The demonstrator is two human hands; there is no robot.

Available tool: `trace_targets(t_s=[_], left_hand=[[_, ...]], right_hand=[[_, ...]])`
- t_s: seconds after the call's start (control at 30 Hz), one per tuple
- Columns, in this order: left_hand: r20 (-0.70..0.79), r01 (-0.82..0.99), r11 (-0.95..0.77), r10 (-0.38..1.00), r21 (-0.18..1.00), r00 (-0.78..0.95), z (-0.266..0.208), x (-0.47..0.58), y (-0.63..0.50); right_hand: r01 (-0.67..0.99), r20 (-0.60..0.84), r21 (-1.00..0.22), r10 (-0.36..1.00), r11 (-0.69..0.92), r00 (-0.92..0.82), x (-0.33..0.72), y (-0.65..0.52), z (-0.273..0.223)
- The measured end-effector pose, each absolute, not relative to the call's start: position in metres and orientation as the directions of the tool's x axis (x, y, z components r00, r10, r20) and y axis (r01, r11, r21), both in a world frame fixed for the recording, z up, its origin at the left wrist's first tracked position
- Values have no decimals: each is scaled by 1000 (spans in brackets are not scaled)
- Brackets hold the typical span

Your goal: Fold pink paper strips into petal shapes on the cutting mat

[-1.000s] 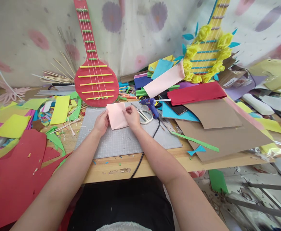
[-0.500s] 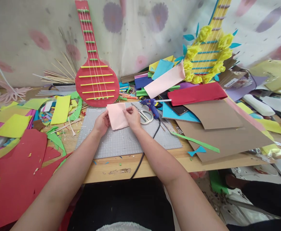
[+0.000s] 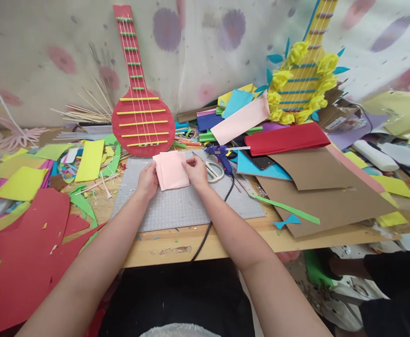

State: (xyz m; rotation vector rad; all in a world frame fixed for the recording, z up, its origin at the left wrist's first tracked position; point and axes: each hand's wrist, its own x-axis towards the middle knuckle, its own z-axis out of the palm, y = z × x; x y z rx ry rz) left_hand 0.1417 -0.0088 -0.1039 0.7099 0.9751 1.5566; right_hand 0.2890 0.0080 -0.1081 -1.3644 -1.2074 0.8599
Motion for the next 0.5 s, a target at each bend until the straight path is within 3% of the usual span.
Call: trace_targets(t_s=[0.2,0.37,0.5], left_hand=[[-109,-485,-71,937,871,-332,-108,138,-7],[-158,-498,-28,932,867,-326,-107,140,-8],[-197,-545,20,943,838,-268,-103,141,-10]], right_hand=[[288,292,-932,928,221,230,310,2,-61],[599,509,-733,844,323,168,293,-8,-28],[763,422,-577,906,291,-26,248,-16,-38]])
